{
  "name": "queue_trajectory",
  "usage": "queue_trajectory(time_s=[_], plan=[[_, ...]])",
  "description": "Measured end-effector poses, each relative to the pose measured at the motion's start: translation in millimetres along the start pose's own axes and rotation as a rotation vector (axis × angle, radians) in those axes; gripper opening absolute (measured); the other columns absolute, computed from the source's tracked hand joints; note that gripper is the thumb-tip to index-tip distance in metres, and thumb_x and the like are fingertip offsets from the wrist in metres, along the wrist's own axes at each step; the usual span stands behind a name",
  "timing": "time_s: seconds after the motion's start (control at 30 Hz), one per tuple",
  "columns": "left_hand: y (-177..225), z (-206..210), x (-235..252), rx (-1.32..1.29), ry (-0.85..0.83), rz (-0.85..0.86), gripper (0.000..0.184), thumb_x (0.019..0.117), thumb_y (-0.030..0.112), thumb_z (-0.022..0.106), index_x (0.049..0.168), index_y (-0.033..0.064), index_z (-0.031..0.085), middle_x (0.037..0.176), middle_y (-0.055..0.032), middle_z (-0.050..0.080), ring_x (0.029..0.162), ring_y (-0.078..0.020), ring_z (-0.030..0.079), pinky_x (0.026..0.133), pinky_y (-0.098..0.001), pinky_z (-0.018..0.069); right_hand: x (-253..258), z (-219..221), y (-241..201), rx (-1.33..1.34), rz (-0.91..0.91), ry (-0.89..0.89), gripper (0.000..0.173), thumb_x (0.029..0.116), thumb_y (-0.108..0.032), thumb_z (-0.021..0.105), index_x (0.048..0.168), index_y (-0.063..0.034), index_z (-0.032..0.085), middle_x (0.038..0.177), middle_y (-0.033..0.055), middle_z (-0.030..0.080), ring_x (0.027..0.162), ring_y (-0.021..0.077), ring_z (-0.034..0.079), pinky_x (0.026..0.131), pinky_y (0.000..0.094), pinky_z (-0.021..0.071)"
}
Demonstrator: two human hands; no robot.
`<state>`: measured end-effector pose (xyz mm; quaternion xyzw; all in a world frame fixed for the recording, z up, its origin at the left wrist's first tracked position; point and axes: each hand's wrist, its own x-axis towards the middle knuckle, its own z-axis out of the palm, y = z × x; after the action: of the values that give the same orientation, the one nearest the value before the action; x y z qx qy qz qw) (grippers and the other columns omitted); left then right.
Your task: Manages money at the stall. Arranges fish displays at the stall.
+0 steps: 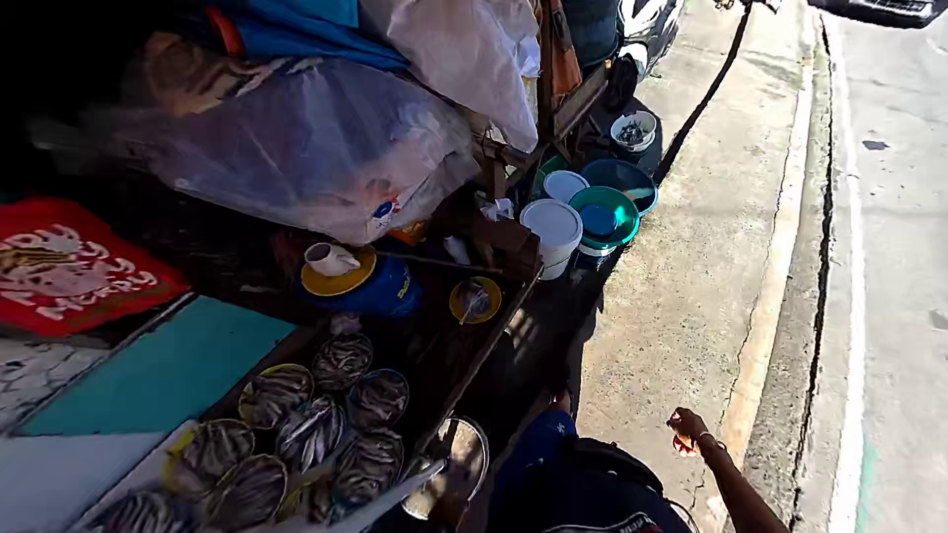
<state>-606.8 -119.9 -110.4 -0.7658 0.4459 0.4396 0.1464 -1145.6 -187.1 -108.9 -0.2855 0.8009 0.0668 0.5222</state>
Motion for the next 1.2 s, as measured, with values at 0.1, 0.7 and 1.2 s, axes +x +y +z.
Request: queue_trajectory(time_s=[0.1, 0.7, 1.2], plan=[[101, -65, 23, -0.144, -0.088, -0.074, 0.045, 0.1061, 0.025, 0.054, 0.134, -0.0098, 0.056, 0.139, -0.0305, 0.057, 0.133, -0.0409, 0.054, 0.112, -0.0542, 0.0397, 2, -45, -16, -0.057, 0.065, -0.024, 0.036, 0.1095, -0.023, 0.050, 0.134, 0.0029, 0.056, 0.105, 0.0254, 0.071, 0.084, 0.0328, 0.073, 0.077, 0.0468, 0.0594], [342, -112, 171, -0.643, 0.048, -0.001, 0.034, 0.1039, 0.020, 0.058, 0.126, -0.0067, 0.060, 0.115, -0.0245, 0.067, 0.101, -0.0336, 0.069, 0.090, -0.0500, 0.0562, 179, -279, -267, -0.224, -0.036, 0.019, 0.057, 0.1098, -0.045, 0.045, 0.126, 0.0076, 0.060, 0.100, 0.0237, 0.069, 0.078, 0.0297, 0.068, 0.078, 0.0464, 0.0558], [627, -84, 169, -0.955, 0.159, -0.272, 0.037, 0.1064, 0.023, 0.052, 0.125, -0.0083, 0.059, 0.112, -0.0243, 0.068, 0.105, -0.0319, 0.067, 0.097, -0.0486, 0.0531, 409, -360, -598, -0.848, -0.436, -0.181, 0.045, 0.1088, -0.030, 0.048, 0.133, 0.0070, 0.057, 0.125, 0.0297, 0.064, 0.108, 0.0405, 0.069, 0.097, 0.0565, 0.0532]])
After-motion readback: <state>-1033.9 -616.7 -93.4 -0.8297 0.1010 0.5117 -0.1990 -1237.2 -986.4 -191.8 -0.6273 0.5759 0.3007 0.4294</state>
